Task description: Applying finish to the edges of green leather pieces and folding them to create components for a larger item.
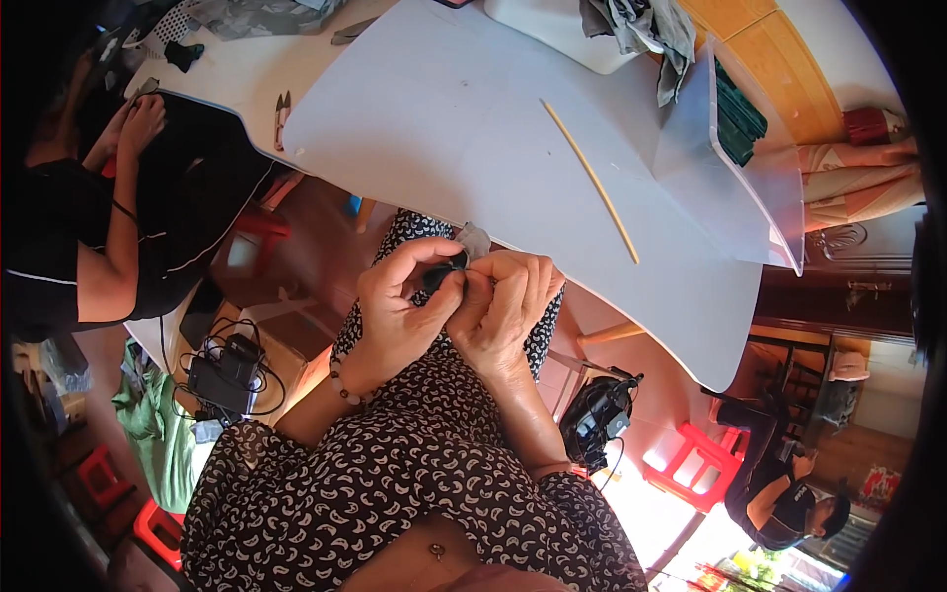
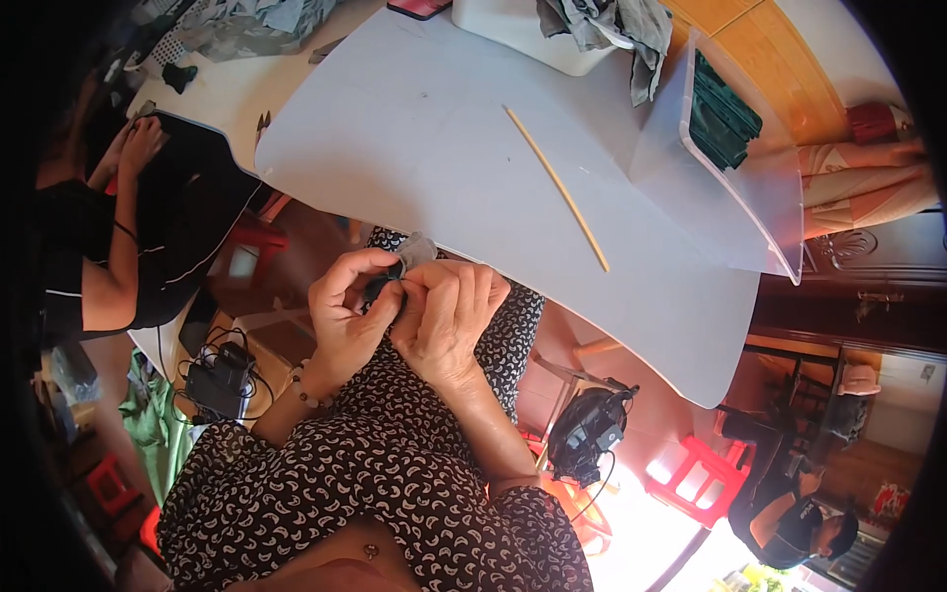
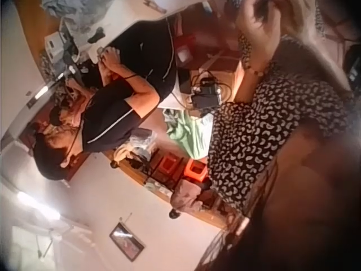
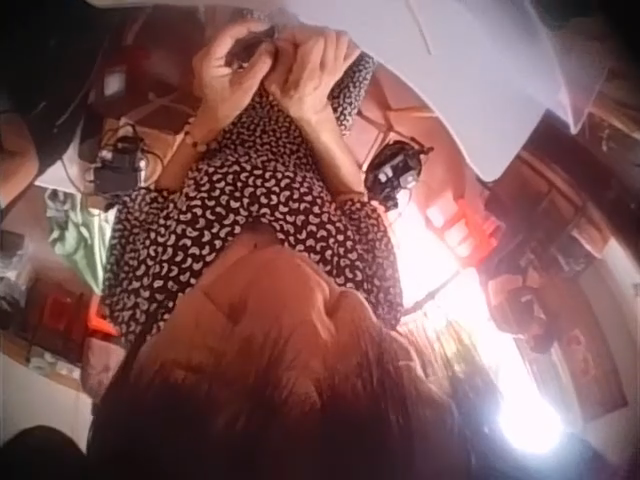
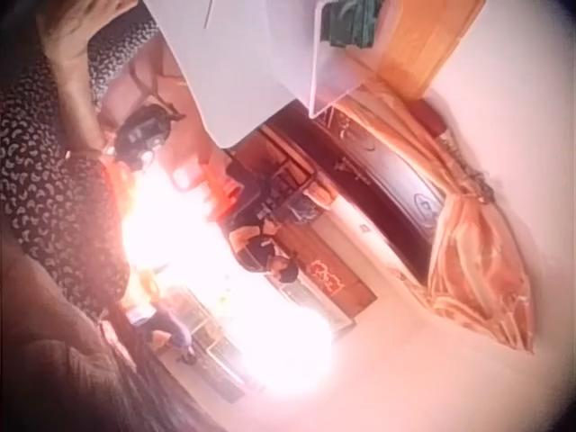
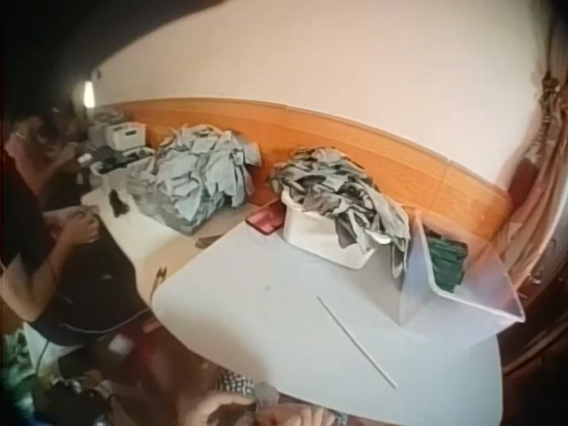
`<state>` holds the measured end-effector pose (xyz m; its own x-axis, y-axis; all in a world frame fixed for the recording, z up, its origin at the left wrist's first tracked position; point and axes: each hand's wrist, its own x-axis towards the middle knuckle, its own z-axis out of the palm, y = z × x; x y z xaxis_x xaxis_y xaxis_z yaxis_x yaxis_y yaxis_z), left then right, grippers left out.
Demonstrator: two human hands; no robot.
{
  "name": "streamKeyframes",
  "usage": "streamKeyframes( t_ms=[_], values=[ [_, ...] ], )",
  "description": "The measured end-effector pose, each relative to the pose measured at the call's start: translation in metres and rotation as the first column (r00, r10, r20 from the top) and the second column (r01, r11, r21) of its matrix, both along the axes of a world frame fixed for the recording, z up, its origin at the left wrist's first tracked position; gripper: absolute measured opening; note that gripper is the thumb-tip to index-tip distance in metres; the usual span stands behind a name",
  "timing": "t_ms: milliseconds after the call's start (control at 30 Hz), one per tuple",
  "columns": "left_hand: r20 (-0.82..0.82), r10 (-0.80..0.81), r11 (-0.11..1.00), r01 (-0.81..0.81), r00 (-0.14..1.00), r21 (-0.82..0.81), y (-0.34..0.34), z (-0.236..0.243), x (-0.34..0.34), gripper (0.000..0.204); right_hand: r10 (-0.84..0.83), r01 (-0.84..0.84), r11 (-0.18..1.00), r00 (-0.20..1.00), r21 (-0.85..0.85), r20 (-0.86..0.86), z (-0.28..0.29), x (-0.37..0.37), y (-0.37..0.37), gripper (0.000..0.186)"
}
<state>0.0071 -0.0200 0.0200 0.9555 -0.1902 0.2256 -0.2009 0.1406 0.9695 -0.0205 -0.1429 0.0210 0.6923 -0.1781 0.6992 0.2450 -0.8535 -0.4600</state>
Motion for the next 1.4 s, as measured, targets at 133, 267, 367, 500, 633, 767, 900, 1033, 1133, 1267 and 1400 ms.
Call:
streamKeyframes(
  t_ms=[133,267,367,500,633,767,900,1033,1133,1267,1400],
  values=[
    [0.029,-0.002,0.998,0.001,1.0,0.055,0.007,0.004,-0.002,0.027,0.029,-0.03,0.999,0.999,0.022,0.028,0.002,0.002,0.002,0.018],
    [0.103,-0.003,0.989,-0.012,0.995,0.148,0.015,0.008,-0.006,0.024,0.13,-0.134,0.99,0.989,0.051,0.073,0.012,0.001,0.005,0.014],
    [0.252,0.053,0.99,-0.084,0.966,0.114,0.016,0.003,-0.001,0.024,0.175,-0.181,0.98,0.982,0.084,0.065,0.013,-0.001,0.004,0.014],
    [0.18,0.023,0.998,-0.011,0.983,-0.07,0.012,0.0,-0.006,0.024,0.246,-0.238,0.925,0.969,0.295,0.011,0.014,-0.001,0.0,0.009],
    [0.059,0.012,0.995,-0.006,0.998,-0.098,0.013,0.001,-0.005,0.023,0.289,-0.189,0.826,0.951,0.531,-0.111,0.01,-0.005,-0.004,0.01],
    [-0.118,-0.047,0.984,0.026,0.992,-0.178,0.016,0.001,-0.006,0.022,0.299,-0.126,0.678,0.947,0.724,-0.115,0.002,-0.007,-0.006,0.019],
    [-0.004,-0.08,0.991,0.079,0.997,-0.11,0.014,-0.005,-0.002,0.021,0.335,-0.117,0.654,0.931,0.747,-0.147,0.007,0.0,-0.007,0.03],
    [0.026,-0.07,0.998,0.07,0.997,0.003,0.014,-0.006,-0.006,0.022,0.451,-0.057,0.455,0.875,0.889,-0.174,0.01,-0.004,-0.007,0.027],
    [0.037,-0.053,0.998,0.054,0.998,-0.03,0.011,0.001,-0.005,0.021,0.459,-0.044,0.332,0.88,0.942,-0.12,0.013,-0.003,-0.009,0.022],
    [0.345,-0.036,0.979,-0.036,0.938,0.2,0.016,0.014,0.005,0.02,0.472,-0.02,0.232,0.876,0.973,-0.095,0.007,-0.001,-0.011,0.023],
    [0.384,-0.059,0.955,-0.06,0.921,0.291,0.019,0.011,0.005,0.019,0.491,-0.008,0.107,0.87,0.994,-0.046,0.007,0.001,-0.008,0.023]
  ],
)
